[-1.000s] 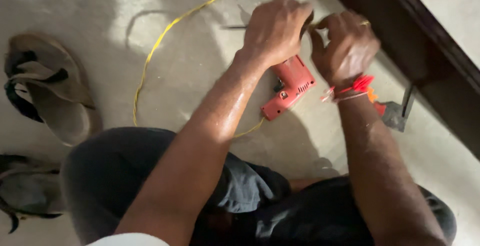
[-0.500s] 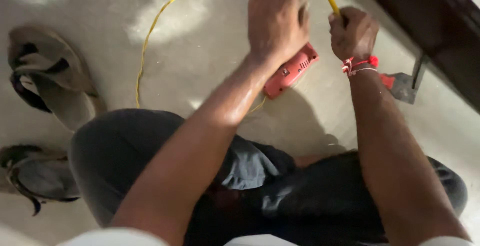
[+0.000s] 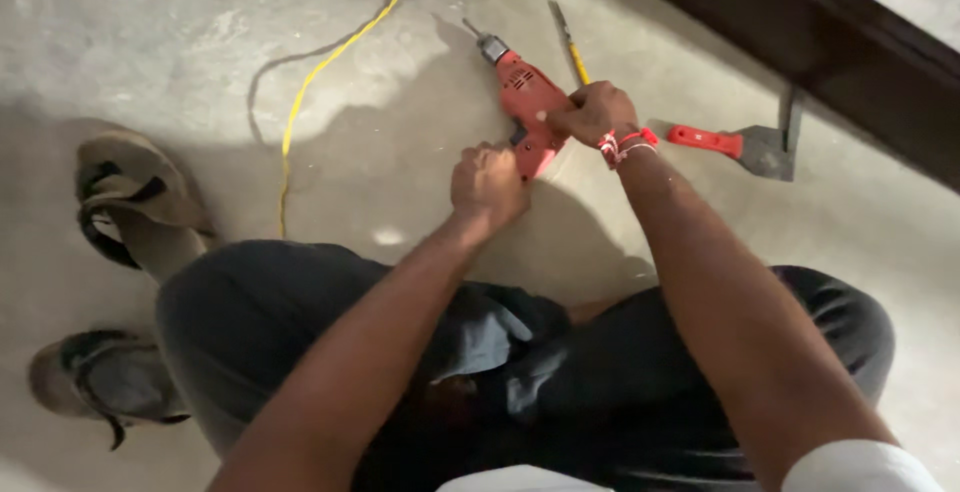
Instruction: The person sits on the floor and uses a screwdriver to remove screws from the casing of a red power drill. They then use a hammer to tap on the internal components of the opened drill.
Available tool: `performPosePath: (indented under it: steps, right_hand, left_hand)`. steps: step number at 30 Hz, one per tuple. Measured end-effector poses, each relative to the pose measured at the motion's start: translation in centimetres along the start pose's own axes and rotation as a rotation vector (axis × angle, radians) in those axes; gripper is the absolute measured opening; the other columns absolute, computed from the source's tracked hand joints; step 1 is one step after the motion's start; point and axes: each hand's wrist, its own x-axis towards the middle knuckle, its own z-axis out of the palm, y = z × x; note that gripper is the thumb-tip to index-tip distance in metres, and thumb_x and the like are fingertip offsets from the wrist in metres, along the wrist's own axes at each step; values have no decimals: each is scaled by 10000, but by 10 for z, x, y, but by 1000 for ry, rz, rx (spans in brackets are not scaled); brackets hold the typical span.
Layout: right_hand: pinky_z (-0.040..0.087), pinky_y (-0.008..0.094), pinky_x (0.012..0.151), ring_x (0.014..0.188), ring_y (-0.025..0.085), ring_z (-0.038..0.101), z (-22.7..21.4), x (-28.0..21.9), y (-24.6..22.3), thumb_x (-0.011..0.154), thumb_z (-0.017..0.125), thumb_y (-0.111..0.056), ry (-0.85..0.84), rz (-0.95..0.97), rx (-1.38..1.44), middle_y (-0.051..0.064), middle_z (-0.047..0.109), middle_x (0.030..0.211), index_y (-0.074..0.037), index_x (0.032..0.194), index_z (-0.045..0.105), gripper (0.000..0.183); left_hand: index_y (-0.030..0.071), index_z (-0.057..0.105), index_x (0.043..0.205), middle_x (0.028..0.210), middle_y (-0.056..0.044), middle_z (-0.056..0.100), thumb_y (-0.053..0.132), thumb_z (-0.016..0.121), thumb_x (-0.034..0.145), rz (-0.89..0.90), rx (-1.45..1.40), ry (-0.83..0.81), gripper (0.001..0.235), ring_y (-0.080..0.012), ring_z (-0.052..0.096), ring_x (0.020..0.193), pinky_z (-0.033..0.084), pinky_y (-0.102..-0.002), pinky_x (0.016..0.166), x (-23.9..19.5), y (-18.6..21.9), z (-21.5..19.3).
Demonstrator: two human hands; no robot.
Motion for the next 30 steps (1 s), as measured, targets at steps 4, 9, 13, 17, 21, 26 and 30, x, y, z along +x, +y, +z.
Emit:
performPosePath:
  steps: [4,9,13,17,21,26,30]
  right_hand:
    - [574,384,850,863,249,742,0,-8,-15,702,862,-604,38,-3,3,111,771,887,-69,986,801,609]
    - [585,347,845,817,204,756,-3,-11,-16,659,844,-572,-17,28,67,76,811,845,-71,846,849,535]
    - [573,387,746,759,236,723,-6,-9,-21,614,935,-562,2,77,9,113,742,791,-19,840,782,608]
    - [552,348,708,721,209,717,-10,-13,-27,610,900,-539,-68,66,73,87,755,731,-3,764,812,564]
    - [523,376,622,670,220,651,-16,-21,-33,637,964,-419,-20,164,179,119,728,731,55,791,767,537]
    - [515,312,613,671,142,717,-17,-29,-43,680,932,-312,-52,130,363,64,786,750,12,826,786,384]
    - [530,306,606,691,144,695,-23,-29,-41,707,925,-310,-69,176,338,65,784,790,15,877,806,385]
  left_hand:
    - [35,738,970,1090,-199,693,129,748,716,5,105,-25,270,-385,662,1047,563,-456,896,3,-10,-9]
    - [36,741,952,1052,-201,714,135,759,682,19,90,-23,288,-384,676,1022,572,-456,882,6,-9,-8]
    - [48,759,924,1053,-197,726,138,750,694,-6,74,-88,247,-385,693,1026,576,-452,884,8,-9,-13]
    - [29,758,936,1064,-207,728,176,762,715,-20,51,-89,265,-375,710,1024,573,-444,896,9,-10,-19]
    - [46,759,963,1074,-192,742,156,741,728,-54,51,-142,260,-366,713,1048,579,-443,900,10,-7,-22]
    - [56,766,956,1075,-181,742,138,731,719,-59,92,-181,254,-355,713,1058,578,-434,906,9,-6,-32]
    - [78,760,964,1058,-151,740,184,765,704,-56,159,-256,281,-316,710,1044,533,-474,929,12,0,-38]
